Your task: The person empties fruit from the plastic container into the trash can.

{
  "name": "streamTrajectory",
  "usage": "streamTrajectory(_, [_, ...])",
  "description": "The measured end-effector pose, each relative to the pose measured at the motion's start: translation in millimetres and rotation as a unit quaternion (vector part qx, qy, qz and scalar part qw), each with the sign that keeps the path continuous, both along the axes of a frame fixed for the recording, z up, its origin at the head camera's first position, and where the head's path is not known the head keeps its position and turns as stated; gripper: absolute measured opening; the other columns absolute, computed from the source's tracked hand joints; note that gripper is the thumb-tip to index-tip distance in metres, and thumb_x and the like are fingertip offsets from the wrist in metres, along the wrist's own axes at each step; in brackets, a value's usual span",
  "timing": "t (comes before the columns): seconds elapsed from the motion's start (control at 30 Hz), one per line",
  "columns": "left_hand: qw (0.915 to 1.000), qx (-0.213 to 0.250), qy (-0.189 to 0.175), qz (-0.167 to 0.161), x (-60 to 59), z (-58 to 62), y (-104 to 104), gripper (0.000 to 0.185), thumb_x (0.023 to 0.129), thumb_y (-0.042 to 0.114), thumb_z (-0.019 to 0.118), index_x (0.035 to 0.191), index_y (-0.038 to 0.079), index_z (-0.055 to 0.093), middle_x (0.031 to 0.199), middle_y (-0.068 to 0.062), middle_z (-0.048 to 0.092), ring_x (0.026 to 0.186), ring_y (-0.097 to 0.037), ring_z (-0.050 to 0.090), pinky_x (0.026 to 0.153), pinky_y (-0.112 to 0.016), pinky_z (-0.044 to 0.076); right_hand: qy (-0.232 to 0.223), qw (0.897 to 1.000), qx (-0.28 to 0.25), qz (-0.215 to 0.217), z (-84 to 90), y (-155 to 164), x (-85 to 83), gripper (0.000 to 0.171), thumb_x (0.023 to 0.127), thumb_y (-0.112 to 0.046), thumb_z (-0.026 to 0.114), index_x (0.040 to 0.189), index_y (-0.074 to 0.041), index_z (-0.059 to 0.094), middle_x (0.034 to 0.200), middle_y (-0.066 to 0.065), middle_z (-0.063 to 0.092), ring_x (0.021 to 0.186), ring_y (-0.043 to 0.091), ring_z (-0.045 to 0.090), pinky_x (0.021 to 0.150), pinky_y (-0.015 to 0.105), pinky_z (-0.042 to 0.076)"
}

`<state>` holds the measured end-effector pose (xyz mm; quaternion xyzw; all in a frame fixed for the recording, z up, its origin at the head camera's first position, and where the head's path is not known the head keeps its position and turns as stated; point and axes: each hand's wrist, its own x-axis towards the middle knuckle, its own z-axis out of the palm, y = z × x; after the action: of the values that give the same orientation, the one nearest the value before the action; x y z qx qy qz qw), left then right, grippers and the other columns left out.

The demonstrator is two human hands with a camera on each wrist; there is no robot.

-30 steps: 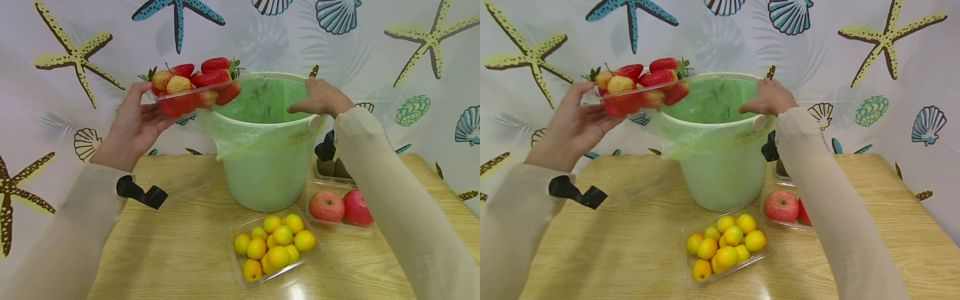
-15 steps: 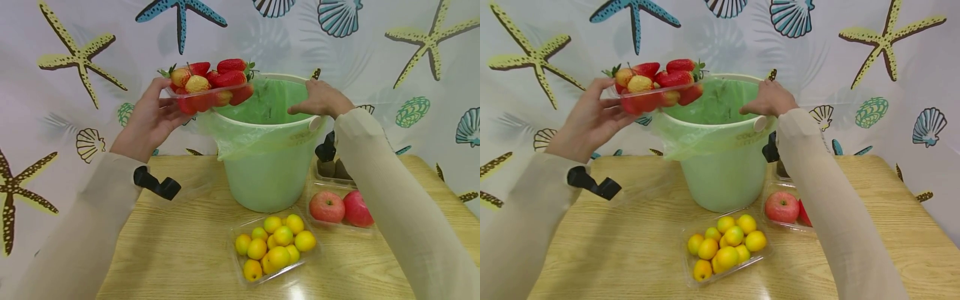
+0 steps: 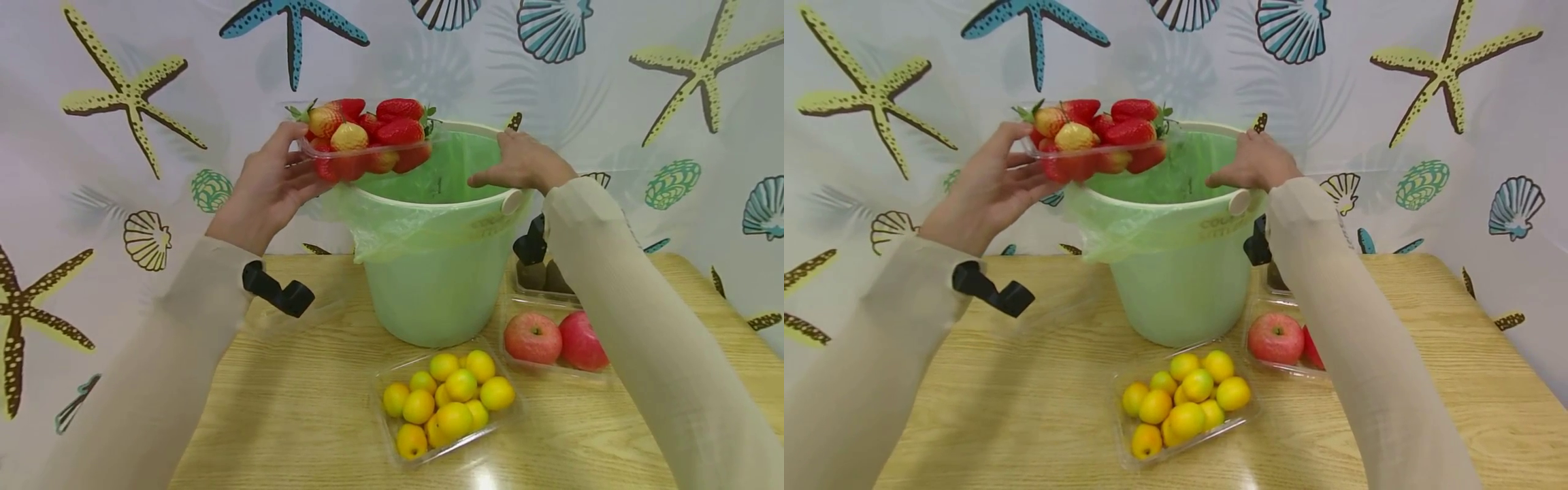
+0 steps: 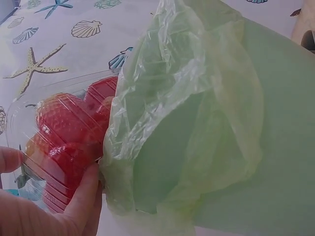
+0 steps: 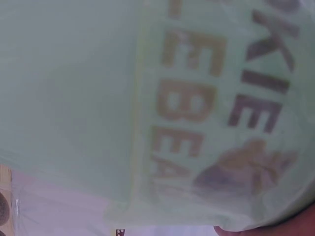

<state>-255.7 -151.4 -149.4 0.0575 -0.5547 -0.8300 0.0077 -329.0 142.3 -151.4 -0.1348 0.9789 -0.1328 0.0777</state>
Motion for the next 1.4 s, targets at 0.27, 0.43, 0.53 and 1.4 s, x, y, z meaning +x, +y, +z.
streamTrajectory(0.27, [0.9994,-0.033,0.001,0.007,-2.9,2.0,9,0.051,0.089,0.034,0.065,0.13,0.015,0.041,0.134,-0.006,0.047,0.123,-0.022,0.05,0.089,-0.031,0.052,0.003,1.0,0.001,-0.003,0.9,0,-1.0,0.098,0.09,-0.051,0.052,0.151,0.0,-0.004,0.158,0.021,-0.007,0.146,0.041,0.0,0.116,0.057,0.014])
streamTrajectory(0.43, [0.9983,-0.056,-0.006,0.015,-4.8,3.4,12,0.053,0.09,0.035,0.064,0.133,0.016,0.04,0.135,-0.007,0.047,0.122,-0.022,0.053,0.089,-0.03,0.052,0.005,1.0,-0.003,-0.005,0.2,0,-0.6,0.098,0.089,-0.051,0.053,0.151,0.001,-0.003,0.158,0.022,-0.005,0.146,0.041,0.002,0.116,0.056,0.014])
streamTrajectory(0.53, [0.9981,-0.06,-0.003,0.015,-5.5,3.8,12,0.055,0.09,0.034,0.064,0.135,0.016,0.038,0.135,-0.006,0.047,0.121,-0.022,0.053,0.088,-0.03,0.052,0.005,1.0,-0.004,-0.006,0.0,0,0.0,0.098,0.089,-0.05,0.052,0.151,0.001,-0.003,0.159,0.022,-0.005,0.146,0.041,0.002,0.116,0.056,0.014])
streamTrajectory(1.4, [0.9693,-0.233,0.069,0.041,-5.7,3.6,29,0.063,0.091,0.037,0.062,0.137,0.001,0.039,0.138,-0.011,0.043,0.091,-0.014,0.054,0.064,-0.015,0.055,0.005,1.0,-0.017,-0.008,-3.5,2,0.6,0.096,0.09,-0.049,0.053,0.152,0.0,-0.002,0.159,0.02,-0.001,0.146,0.038,0.005,0.117,0.054,0.016])
